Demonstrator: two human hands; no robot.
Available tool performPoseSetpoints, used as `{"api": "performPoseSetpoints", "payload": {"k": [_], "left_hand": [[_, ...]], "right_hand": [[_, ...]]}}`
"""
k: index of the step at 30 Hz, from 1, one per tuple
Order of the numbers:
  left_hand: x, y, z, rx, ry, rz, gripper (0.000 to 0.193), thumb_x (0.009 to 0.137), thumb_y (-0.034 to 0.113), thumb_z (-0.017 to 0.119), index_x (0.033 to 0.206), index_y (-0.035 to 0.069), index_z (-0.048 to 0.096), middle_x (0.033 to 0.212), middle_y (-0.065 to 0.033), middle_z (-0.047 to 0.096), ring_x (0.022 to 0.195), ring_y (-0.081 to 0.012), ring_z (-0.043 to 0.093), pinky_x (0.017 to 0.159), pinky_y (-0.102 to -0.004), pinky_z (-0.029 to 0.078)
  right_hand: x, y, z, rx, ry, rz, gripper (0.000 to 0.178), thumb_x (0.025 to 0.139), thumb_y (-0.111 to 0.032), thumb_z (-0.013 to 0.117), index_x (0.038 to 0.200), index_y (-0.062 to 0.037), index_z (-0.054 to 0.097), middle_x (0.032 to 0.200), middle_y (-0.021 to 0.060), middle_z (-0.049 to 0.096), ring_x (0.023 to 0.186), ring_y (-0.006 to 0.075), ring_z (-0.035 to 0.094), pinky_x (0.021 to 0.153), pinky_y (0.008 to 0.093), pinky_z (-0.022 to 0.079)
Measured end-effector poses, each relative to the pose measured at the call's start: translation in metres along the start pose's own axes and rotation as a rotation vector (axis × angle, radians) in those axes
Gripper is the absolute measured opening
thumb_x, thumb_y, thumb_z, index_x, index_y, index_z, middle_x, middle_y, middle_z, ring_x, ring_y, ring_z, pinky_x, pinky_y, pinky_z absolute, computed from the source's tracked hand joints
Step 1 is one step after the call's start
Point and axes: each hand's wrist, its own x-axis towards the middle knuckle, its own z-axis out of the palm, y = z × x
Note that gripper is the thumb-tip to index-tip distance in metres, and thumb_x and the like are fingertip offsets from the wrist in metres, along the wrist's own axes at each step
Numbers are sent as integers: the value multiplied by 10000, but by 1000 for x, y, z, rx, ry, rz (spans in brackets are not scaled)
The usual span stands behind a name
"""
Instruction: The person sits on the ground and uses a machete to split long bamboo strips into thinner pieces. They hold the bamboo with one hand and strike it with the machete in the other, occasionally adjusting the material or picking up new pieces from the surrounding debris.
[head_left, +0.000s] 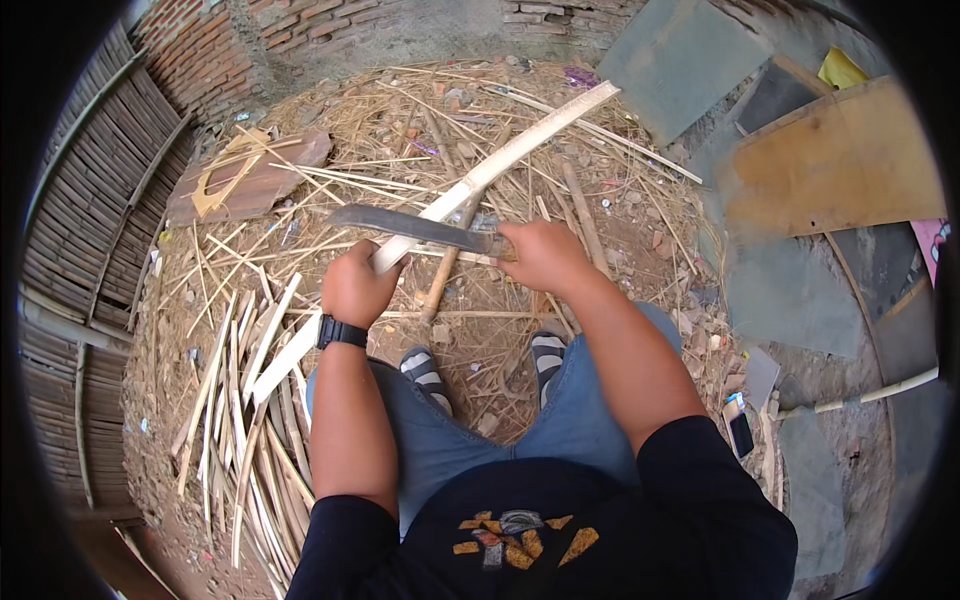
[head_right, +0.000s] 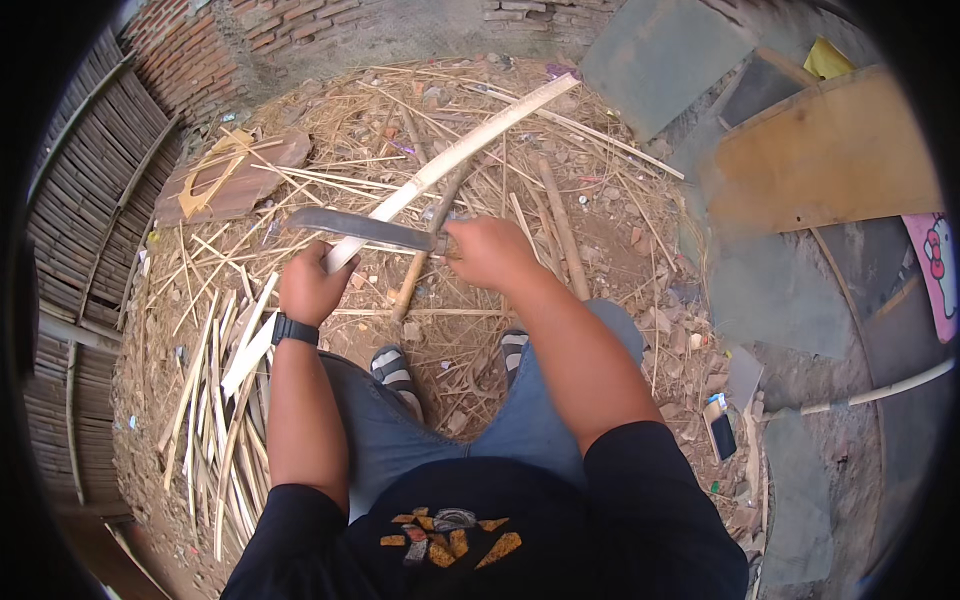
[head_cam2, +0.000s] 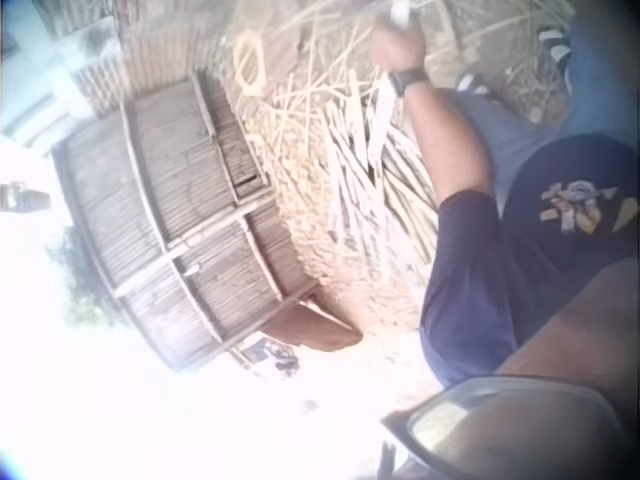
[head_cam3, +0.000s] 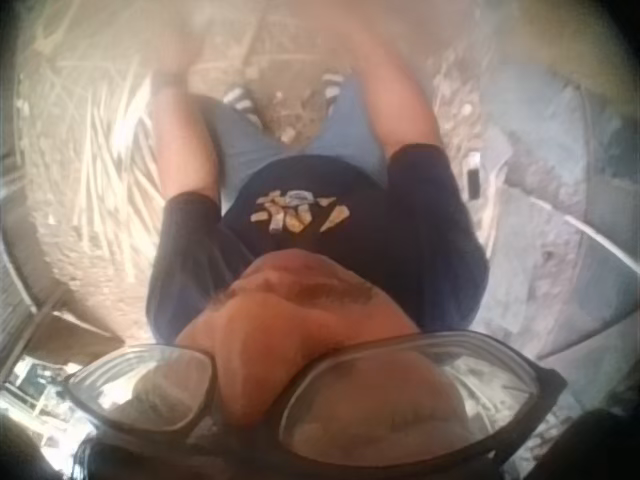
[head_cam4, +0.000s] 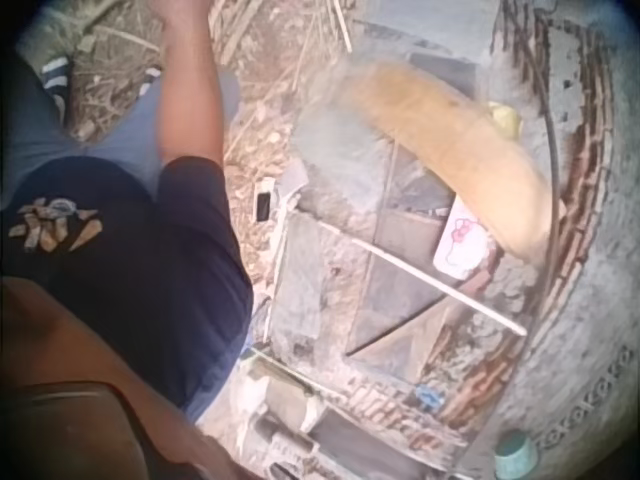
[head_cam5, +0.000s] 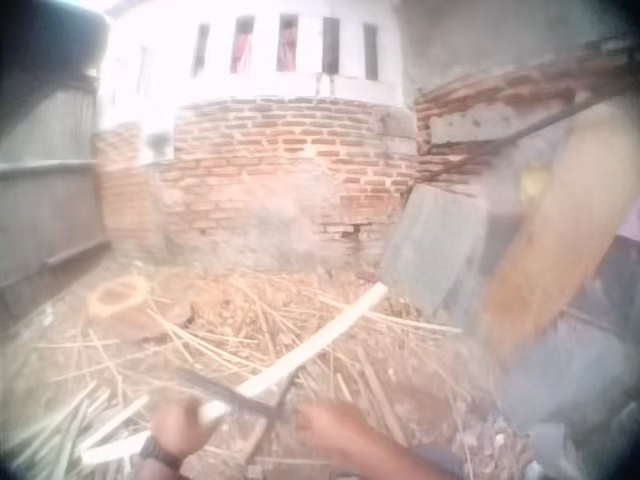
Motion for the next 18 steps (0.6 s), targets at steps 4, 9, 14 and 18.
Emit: {"api": "performPoseSetpoints", "payload": {"k": [4, 9, 14, 18], "left_hand": [[0, 18, 13, -45, 28, -38, 383, 764, 396, 800, 827, 46, 655, 715, -169, 674, 683, -367, 662, 620, -444, 519], [21, 18, 3, -28, 19, -16, 370, 755, 397, 806, 833, 63, 667, 689, -156, 670, 667, -359, 663, 609, -439, 519], [6, 24, 14, -31, -128, -80, 418, 770, 448, 784, 839, 51, 673, 716, -170, 676, 680, -348, 673, 629, -435, 525], [3, 25, 12, -34, -206, -40, 496, 805, 506, 739, 829, 16, 668, 704, -191, 660, 660, -358, 657, 627, -442, 510]], "right_hand": [[8, 27, -8, 46, -63, 43, 301, 816, -315, 727, 1032, -112, 677, 898, 142, 710, 874, 334, 689, 778, 448, 540], [41, 77, -17, 233, 315, 282, 411, 820, -320, 748, 1097, -26, 672, 874, 209, 699, 822, 338, 685, 761, 406, 526], [13, 24, 5, -7, 29, 83, 305, 808, -288, 719, 1052, -108, 684, 865, 175, 697, 870, 361, 675, 774, 468, 526], [11, 39, -5, 127, -20, 150, 357, 806, -304, 732, 1083, -84, 682, 920, 187, 702, 895, 345, 681, 806, 437, 525]]}}
